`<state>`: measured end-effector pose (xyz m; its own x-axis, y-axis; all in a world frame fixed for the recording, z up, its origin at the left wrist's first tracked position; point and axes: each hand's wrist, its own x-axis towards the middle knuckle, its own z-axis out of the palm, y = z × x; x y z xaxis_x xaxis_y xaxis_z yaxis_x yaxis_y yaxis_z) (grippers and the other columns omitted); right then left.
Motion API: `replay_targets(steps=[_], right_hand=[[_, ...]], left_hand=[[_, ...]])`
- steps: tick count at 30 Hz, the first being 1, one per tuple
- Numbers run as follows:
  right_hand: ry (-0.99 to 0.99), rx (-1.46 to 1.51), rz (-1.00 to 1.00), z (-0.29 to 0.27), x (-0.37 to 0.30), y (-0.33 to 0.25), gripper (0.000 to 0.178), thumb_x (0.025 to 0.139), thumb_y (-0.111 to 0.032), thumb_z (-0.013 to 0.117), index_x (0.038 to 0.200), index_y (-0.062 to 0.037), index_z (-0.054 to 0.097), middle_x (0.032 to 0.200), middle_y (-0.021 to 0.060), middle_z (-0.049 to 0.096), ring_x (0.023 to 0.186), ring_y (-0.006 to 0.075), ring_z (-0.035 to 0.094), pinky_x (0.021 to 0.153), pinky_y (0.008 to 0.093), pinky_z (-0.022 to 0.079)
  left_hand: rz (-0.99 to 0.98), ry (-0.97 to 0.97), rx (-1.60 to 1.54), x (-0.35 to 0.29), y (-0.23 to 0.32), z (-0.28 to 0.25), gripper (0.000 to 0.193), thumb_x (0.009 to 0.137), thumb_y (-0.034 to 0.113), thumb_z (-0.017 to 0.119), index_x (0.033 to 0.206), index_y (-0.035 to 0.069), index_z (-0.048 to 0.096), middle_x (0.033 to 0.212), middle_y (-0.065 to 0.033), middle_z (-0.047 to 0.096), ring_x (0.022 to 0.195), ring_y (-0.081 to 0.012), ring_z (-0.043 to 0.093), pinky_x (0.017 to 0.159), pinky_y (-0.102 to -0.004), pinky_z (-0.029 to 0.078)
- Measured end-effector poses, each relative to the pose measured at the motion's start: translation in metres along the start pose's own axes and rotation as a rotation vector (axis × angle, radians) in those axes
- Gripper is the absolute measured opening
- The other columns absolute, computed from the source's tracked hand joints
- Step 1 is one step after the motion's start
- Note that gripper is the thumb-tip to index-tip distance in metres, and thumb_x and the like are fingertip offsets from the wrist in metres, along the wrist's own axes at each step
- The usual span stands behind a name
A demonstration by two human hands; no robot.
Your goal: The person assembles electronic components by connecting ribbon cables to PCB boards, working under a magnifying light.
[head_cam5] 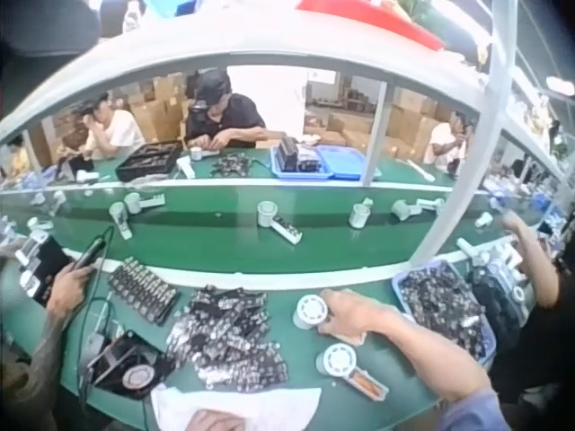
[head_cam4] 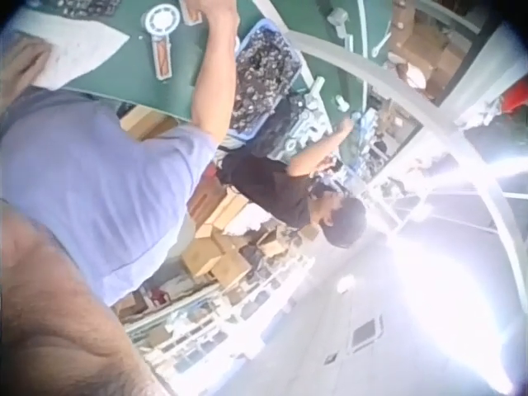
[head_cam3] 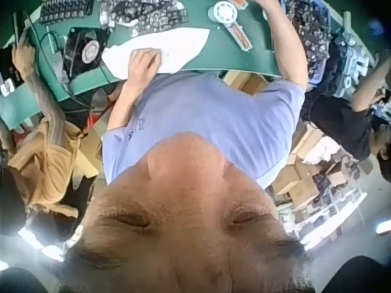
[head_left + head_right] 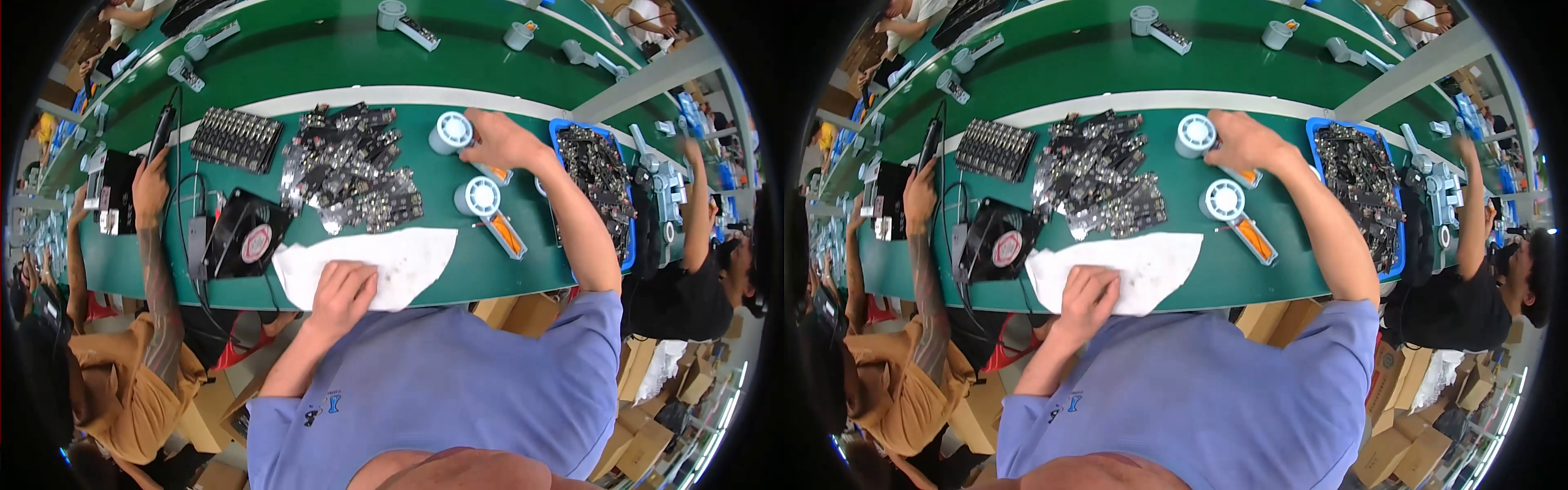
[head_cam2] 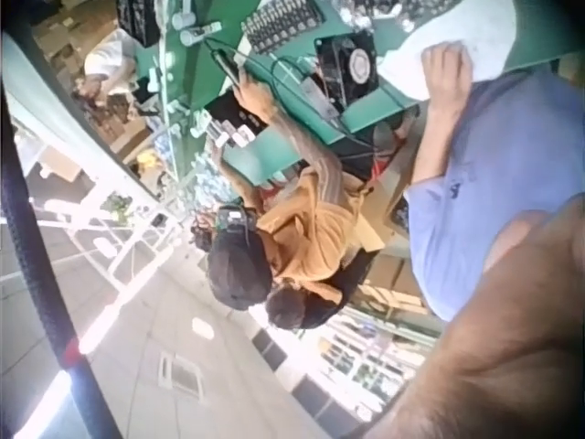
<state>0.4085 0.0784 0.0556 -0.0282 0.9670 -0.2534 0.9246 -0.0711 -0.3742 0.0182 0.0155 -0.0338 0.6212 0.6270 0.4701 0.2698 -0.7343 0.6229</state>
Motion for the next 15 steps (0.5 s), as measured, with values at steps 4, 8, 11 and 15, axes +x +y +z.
replay_targets(steps=[4,8,11,15], right_hand=[[0.276,0.047,-0.072,-0.023,-0.025,-0.022,0.040,0.085,-0.008,0.071,0.121,0.0043,0.060,0.094,0.0256,0.072,0.088,0.0448,0.071,0.080,0.0456,0.058],[0.183,0.212,-0.440,-0.009,-0.084,-0.123,0.035,0.083,-0.003,0.070,0.113,0.0083,0.056,0.095,0.0276,0.073,0.091,0.0465,0.072,0.078,0.0493,0.059],[-0.083,0.273,-0.458,0.059,-0.107,-0.154,0.037,0.083,-0.007,0.074,0.113,0.0072,0.060,0.109,0.0271,0.072,0.100,0.0480,0.070,0.085,0.0501,0.058],[0.117,0.475,-0.541,0.086,-0.084,-0.120,0.036,0.087,-0.007,0.074,0.119,0.0057,0.068,0.107,0.0232,0.071,0.105,0.0438,0.068,0.094,0.0558,0.052]], left_hand=[[0.105,0.082,0.067,0.003,0.023,-0.014,0.040,0.079,0.003,0.085,0.117,0.000,0.071,0.109,-0.0121,0.070,0.097,-0.0305,0.068,0.087,-0.0422,0.052],[0.072,0.275,0.004,0.032,0.055,-0.028,0.081,0.079,0.012,0.088,0.149,0.000,0.050,0.142,-0.0206,0.060,0.121,-0.0383,0.063,0.103,-0.0463,0.049],[0.118,-0.018,-0.081,0.021,0.033,-0.025,0.102,0.077,0.005,0.090,0.161,0.001,0.033,0.154,-0.0247,0.050,0.139,-0.0418,0.052,0.115,-0.0483,0.044],[0.031,-0.138,-0.029,-0.014,0.013,-0.015,0.079,0.078,0.000,0.088,0.148,-0.001,0.052,0.148,-0.0236,0.055,0.134,-0.0410,0.058,0.111,-0.0454,0.050]])
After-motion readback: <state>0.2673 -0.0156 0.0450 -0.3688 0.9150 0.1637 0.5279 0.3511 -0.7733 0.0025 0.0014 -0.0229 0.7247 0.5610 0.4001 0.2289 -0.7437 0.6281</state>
